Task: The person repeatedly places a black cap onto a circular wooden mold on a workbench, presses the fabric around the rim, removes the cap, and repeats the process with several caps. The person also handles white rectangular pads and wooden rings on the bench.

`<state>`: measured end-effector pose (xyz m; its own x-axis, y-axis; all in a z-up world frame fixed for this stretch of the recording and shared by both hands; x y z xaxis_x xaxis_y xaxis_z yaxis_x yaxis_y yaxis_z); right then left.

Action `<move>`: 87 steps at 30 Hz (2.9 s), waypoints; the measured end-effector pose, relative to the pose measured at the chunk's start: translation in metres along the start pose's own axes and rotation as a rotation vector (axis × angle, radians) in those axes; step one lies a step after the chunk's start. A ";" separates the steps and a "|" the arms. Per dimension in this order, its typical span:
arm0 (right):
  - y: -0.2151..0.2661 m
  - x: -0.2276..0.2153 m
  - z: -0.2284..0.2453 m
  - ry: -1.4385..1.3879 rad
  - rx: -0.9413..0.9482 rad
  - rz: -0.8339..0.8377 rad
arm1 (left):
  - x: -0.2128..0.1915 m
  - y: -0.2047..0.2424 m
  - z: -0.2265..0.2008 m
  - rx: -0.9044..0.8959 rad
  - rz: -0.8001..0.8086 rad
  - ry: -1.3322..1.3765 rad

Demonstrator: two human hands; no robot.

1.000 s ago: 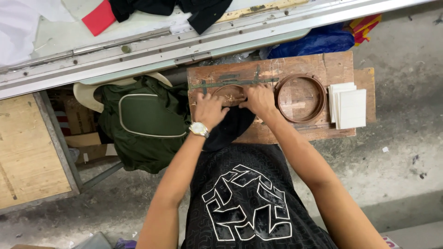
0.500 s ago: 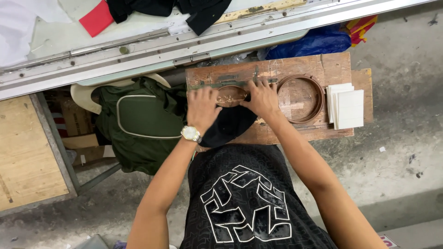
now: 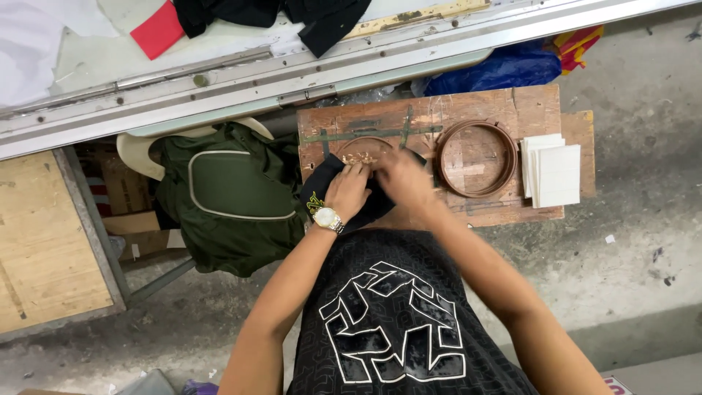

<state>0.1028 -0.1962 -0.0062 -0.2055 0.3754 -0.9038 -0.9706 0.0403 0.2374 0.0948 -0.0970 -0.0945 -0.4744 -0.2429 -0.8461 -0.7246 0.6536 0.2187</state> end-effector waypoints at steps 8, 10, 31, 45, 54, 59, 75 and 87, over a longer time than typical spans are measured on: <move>0.013 0.066 -0.050 0.156 -0.351 0.041 | 0.003 0.018 0.045 0.026 0.146 -0.308; 0.010 0.065 -0.049 0.184 -0.367 0.038 | -0.006 0.017 0.048 0.034 0.148 -0.379; 0.014 0.079 -0.032 0.094 -0.292 0.081 | 0.014 0.017 0.006 0.166 0.081 -0.342; 0.025 0.075 -0.031 0.057 -0.265 0.072 | 0.002 0.018 -0.024 0.085 0.049 -0.185; 0.028 0.057 -0.030 0.229 -0.262 0.071 | -0.013 0.024 0.003 0.007 0.084 -0.412; 0.028 0.059 -0.030 0.214 -0.227 0.097 | -0.022 0.021 0.026 0.017 0.083 -0.440; 0.029 0.061 -0.030 0.193 -0.196 -0.021 | 0.056 0.011 0.001 0.152 0.092 -0.146; 0.026 0.064 -0.028 0.258 -0.218 -0.069 | 0.030 0.040 -0.034 0.287 0.080 -0.247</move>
<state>0.0614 -0.1977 -0.0676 -0.1368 0.1313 -0.9819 -0.9815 -0.1522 0.1164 0.0344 -0.1028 -0.0949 -0.3638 -0.0260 -0.9311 -0.5041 0.8461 0.1733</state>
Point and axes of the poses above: each hand's wrist, its own y-axis away from the middle knuckle, its own x-axis out of the palm, z = x × y, the point moved 9 cm from there along -y, towards the middle knuckle, and after that the axes turned 11 degrees about x, right-handed, at the moved point
